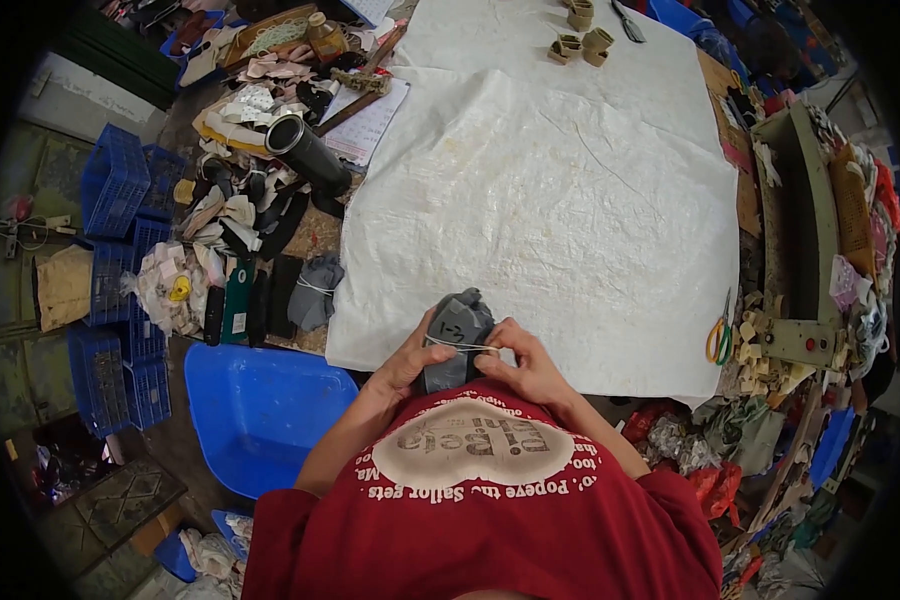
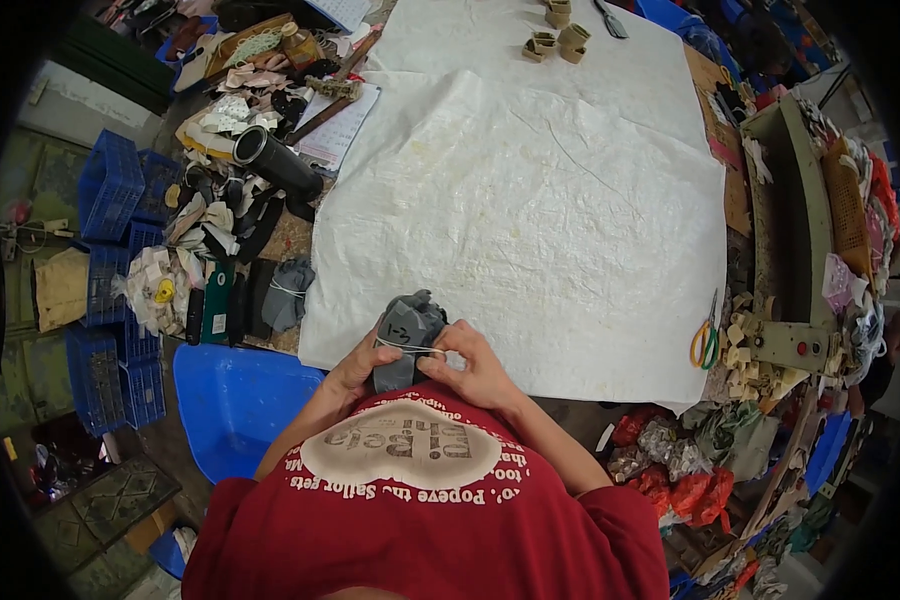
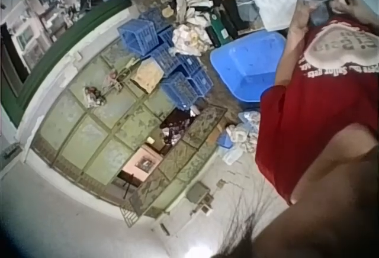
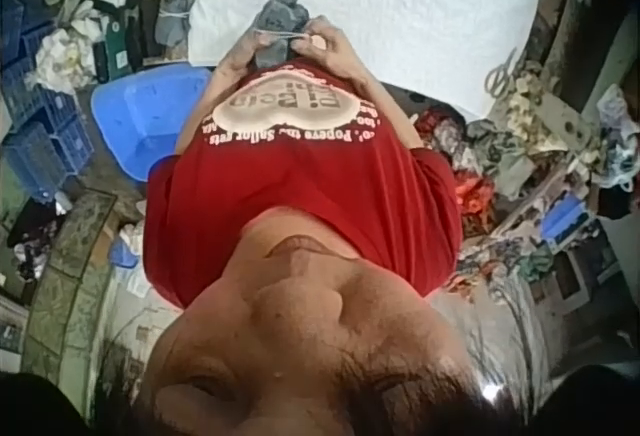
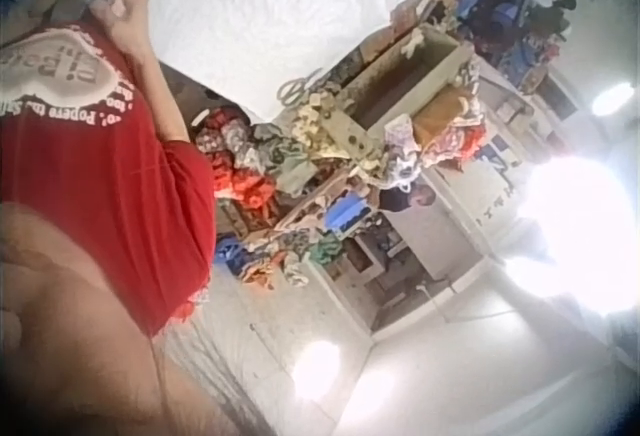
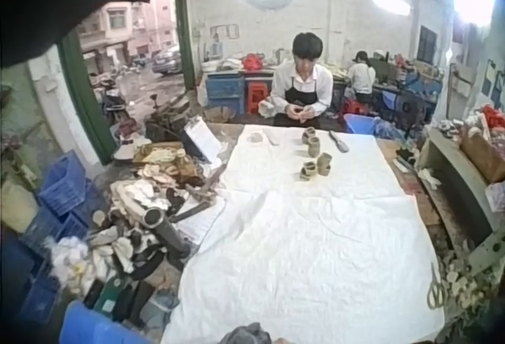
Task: Sorting and organizing pre-cut shoe components on a workbench.
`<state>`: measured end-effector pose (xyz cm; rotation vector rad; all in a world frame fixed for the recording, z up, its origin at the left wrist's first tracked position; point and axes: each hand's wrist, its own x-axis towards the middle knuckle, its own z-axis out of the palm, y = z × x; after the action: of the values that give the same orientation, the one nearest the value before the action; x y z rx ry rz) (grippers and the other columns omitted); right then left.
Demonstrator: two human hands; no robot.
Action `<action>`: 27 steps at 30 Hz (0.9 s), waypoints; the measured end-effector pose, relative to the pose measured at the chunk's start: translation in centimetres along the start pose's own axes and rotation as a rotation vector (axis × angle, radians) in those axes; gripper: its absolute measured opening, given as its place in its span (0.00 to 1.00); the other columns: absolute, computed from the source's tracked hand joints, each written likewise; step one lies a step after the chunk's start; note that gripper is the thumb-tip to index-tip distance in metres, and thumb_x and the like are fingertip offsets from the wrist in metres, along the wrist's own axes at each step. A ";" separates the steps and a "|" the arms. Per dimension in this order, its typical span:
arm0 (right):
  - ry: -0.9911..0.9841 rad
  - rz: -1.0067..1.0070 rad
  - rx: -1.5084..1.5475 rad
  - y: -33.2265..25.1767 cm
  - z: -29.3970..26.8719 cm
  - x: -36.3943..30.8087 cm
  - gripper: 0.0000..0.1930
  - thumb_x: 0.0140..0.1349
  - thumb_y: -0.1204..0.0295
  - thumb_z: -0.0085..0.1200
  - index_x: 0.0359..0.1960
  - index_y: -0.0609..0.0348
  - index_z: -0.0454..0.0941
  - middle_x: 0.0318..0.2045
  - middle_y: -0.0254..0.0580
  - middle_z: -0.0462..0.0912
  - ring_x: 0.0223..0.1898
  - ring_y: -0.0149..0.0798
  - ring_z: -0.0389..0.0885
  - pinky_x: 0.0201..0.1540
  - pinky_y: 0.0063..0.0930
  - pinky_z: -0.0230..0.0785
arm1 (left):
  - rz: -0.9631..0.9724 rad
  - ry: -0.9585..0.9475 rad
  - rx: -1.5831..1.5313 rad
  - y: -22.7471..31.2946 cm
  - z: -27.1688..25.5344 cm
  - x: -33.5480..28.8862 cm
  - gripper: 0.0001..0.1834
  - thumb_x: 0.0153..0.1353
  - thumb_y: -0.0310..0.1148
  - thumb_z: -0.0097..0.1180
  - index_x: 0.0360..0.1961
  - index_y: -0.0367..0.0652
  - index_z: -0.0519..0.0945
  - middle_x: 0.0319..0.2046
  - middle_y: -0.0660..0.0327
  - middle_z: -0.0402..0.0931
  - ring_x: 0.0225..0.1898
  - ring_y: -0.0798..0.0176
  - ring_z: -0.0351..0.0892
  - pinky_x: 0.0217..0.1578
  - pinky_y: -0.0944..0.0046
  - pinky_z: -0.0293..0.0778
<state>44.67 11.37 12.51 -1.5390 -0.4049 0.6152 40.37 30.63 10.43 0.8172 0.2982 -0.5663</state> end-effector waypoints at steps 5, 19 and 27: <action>0.019 0.013 -0.264 -2.4 -1.6 0.6 0.12 0.48 0.69 0.61 0.19 0.56 0.68 0.20 0.32 0.69 0.30 0.34 0.64 0.43 0.30 0.52 | 0.056 -0.018 0.218 0.9 0.7 0.4 0.49 0.42 0.41 0.62 0.63 0.42 0.50 0.55 0.55 0.60 0.58 0.60 0.59 0.58 0.62 0.55; 0.141 0.577 0.536 10.4 -1.3 6.0 0.10 0.64 0.67 0.42 0.28 0.57 0.71 0.26 0.29 0.72 0.27 0.25 0.66 0.30 0.20 0.59 | 0.066 0.018 0.212 0.8 -0.9 0.8 0.49 0.40 0.39 0.61 0.64 0.44 0.50 0.53 0.56 0.62 0.55 0.61 0.61 0.55 0.63 0.60; 0.594 0.415 -0.096 16.5 -4.4 11.6 0.14 0.61 0.67 0.45 0.20 0.62 0.69 0.17 0.31 0.69 0.21 0.25 0.63 0.23 0.24 0.58 | 0.042 0.066 0.126 1.4 -2.7 0.7 0.46 0.41 0.37 0.62 0.62 0.42 0.55 0.53 0.56 0.63 0.55 0.64 0.62 0.55 0.66 0.58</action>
<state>54.59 13.67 -5.42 -1.8252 0.3488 0.4239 41.69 33.17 9.22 0.9628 0.3076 -0.5227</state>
